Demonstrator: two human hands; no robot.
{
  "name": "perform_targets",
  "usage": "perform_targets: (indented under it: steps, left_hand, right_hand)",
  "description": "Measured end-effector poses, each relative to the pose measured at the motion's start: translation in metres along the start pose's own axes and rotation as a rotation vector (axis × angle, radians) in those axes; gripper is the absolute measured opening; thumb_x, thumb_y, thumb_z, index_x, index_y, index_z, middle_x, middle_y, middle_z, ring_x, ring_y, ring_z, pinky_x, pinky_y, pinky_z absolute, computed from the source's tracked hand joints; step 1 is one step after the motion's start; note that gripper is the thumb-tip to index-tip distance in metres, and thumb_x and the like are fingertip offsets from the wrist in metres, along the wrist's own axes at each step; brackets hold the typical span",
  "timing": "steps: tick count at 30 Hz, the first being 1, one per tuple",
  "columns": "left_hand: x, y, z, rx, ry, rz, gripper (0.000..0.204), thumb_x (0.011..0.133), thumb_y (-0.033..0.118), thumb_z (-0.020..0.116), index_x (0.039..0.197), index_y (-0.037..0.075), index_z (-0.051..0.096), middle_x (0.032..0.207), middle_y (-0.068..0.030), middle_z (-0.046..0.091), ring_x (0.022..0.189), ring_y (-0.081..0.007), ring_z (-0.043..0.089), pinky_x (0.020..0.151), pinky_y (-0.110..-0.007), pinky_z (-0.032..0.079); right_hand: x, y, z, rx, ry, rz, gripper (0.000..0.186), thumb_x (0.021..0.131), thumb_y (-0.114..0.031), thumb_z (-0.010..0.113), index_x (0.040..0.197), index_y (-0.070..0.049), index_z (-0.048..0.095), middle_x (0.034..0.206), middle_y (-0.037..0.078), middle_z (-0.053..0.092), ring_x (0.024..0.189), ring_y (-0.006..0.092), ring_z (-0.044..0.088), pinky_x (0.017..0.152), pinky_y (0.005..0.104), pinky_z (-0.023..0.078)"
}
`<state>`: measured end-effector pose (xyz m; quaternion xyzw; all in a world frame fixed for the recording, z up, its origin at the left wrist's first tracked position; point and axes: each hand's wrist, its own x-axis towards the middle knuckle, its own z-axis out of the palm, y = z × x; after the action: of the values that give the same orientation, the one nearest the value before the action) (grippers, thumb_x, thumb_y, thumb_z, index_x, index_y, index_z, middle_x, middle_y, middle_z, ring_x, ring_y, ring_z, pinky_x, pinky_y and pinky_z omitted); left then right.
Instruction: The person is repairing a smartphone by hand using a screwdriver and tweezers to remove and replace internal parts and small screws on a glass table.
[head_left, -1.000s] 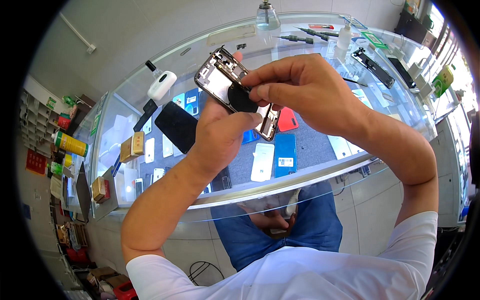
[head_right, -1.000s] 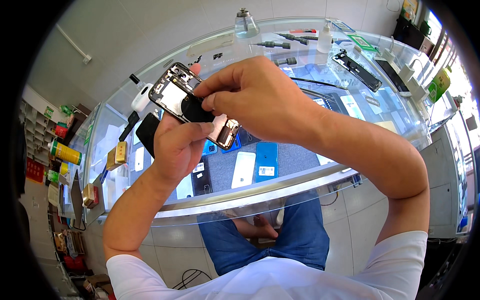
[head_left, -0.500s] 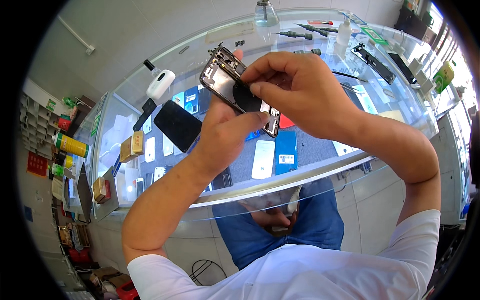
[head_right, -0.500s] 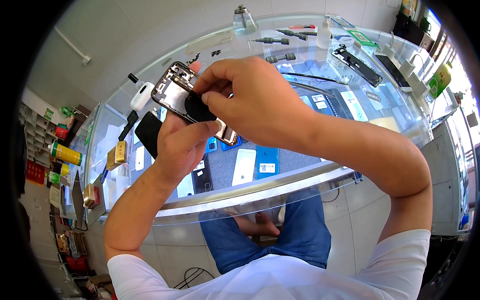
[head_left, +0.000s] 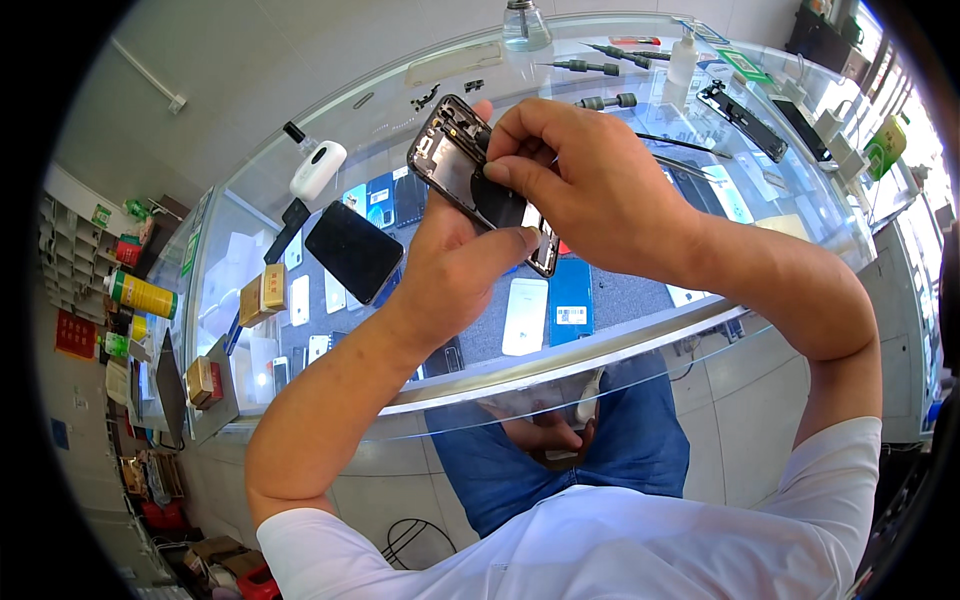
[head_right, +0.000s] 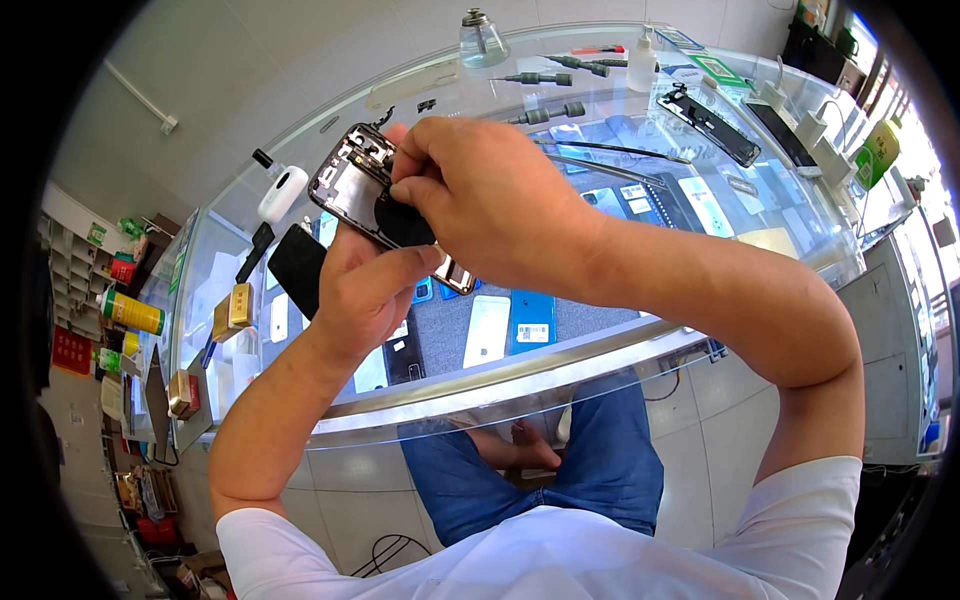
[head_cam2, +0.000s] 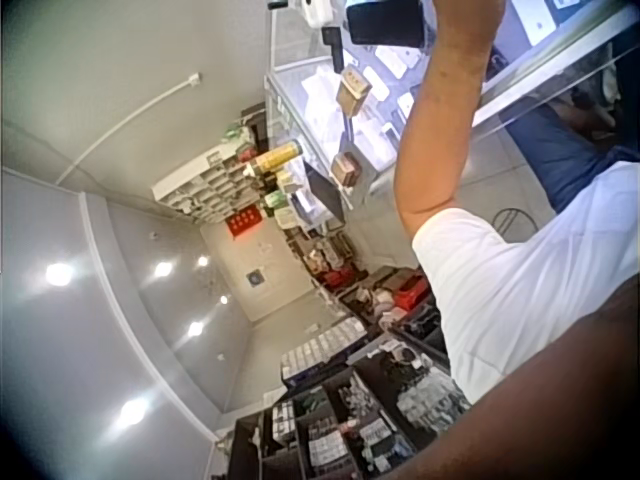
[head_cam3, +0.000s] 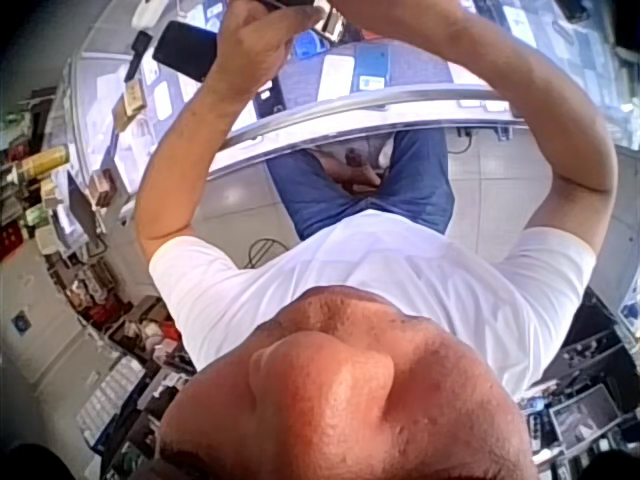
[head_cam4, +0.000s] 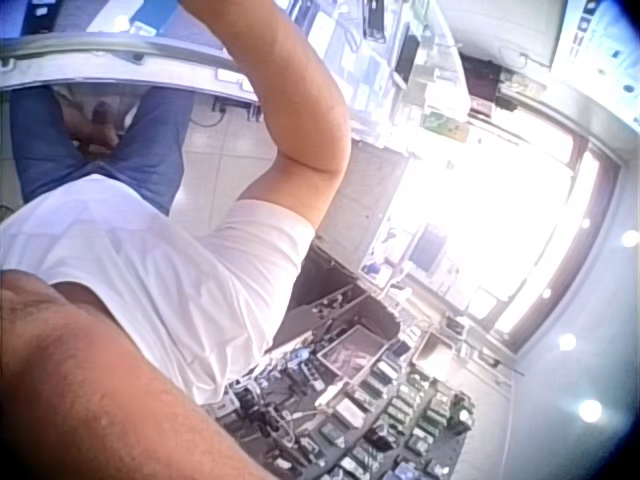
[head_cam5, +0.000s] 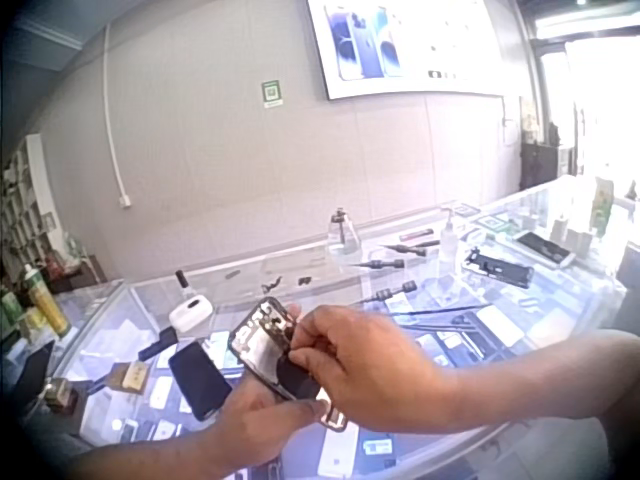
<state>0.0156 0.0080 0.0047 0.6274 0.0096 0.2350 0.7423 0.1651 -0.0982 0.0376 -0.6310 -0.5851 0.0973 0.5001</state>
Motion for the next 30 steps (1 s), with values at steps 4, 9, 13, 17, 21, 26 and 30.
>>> perform_targets:
  steps: [4, 9, 13, 17, 21, 26, 30]
  left_hand:
    - [0.001, 0.002, -0.008, -0.026, -0.034, -0.016, 0.106, 0.088, -0.012, 0.06, 0.177, 0.008, 0.007, 0.165, -0.0167, 0.043, 0.158, -0.0272, 0.043, 0.131, -0.041, 0.033]
    - [0.0, 0.001, -0.016, -0.098, -0.022, -0.076, 0.105, 0.086, -0.009, 0.063, 0.177, 0.008, 0.012, 0.161, -0.015, 0.047, 0.154, -0.0264, 0.047, 0.13, -0.042, 0.035]
    - [-0.004, 0.003, -0.017, -0.15, 0.019, -0.074, 0.102, 0.086, -0.009, 0.062, 0.176, 0.008, 0.016, 0.155, -0.0139, 0.051, 0.148, -0.0254, 0.052, 0.128, -0.043, 0.039]
    - [-0.003, 0.008, -0.016, -0.212, 0.035, -0.076, 0.101, 0.086, -0.01, 0.06, 0.176, 0.009, 0.018, 0.153, -0.0136, 0.053, 0.143, -0.025, 0.056, 0.124, -0.041, 0.045]
    - [-0.002, 0.01, -0.015, -0.231, 0.042, -0.036, 0.101, 0.085, -0.011, 0.058, 0.176, 0.01, 0.018, 0.152, -0.0136, 0.054, 0.14, -0.025, 0.059, 0.118, -0.04, 0.05]
    - [-0.003, 0.01, -0.019, -0.209, 0.016, -0.049, 0.099, 0.086, -0.011, 0.055, 0.176, 0.011, 0.019, 0.151, -0.0122, 0.054, 0.139, -0.0223, 0.059, 0.112, -0.035, 0.051]
    - [-0.004, 0.009, -0.019, -0.199, 0.021, -0.055, 0.099, 0.082, -0.01, 0.055, 0.175, 0.008, 0.023, 0.15, -0.0118, 0.054, 0.139, -0.0228, 0.059, 0.115, -0.036, 0.05]
  right_hand:
    - [-0.002, 0.001, 0.002, -0.012, 0.022, -0.081, 0.014, 0.099, -0.009, 0.065, 0.105, 0.001, 0.071, 0.103, 0.024, 0.075, 0.097, 0.0436, 0.073, 0.087, 0.0497, 0.057]
    - [-0.001, 0.001, -0.003, -0.018, 0.067, -0.245, 0.014, 0.098, -0.007, 0.065, 0.108, 0.0, 0.073, 0.105, 0.022, 0.074, 0.093, 0.042, 0.073, 0.084, 0.0478, 0.058]
    - [0.002, 0.004, -0.011, -0.146, 0.163, -0.345, 0.023, 0.097, 0.0, 0.069, 0.119, -0.001, 0.076, 0.104, 0.017, 0.074, 0.089, 0.0318, 0.074, 0.079, 0.0411, 0.059]
    - [-0.006, 0.007, -0.008, -0.308, 0.099, -0.394, 0.031, 0.094, 0.004, 0.071, 0.124, 0.0, 0.077, 0.104, 0.017, 0.074, 0.086, 0.0306, 0.074, 0.073, 0.0394, 0.059]
    - [-0.012, 0.005, 0.0, -0.302, 0.083, -0.345, 0.025, 0.096, -0.009, 0.066, 0.116, -0.002, 0.079, 0.104, 0.018, 0.071, 0.088, 0.0398, 0.072, 0.08, 0.0486, 0.059]
    - [-0.015, 0.004, 0.005, -0.236, 0.072, -0.389, 0.027, 0.094, -0.007, 0.068, 0.118, 0.0, 0.078, 0.101, 0.017, 0.071, 0.088, 0.0382, 0.072, 0.078, 0.0468, 0.06]
    - [-0.015, 0.002, 0.003, -0.203, 0.086, -0.425, 0.024, 0.093, -0.005, 0.068, 0.115, -0.001, 0.078, 0.1, 0.016, 0.072, 0.086, 0.0378, 0.073, 0.076, 0.0455, 0.06]
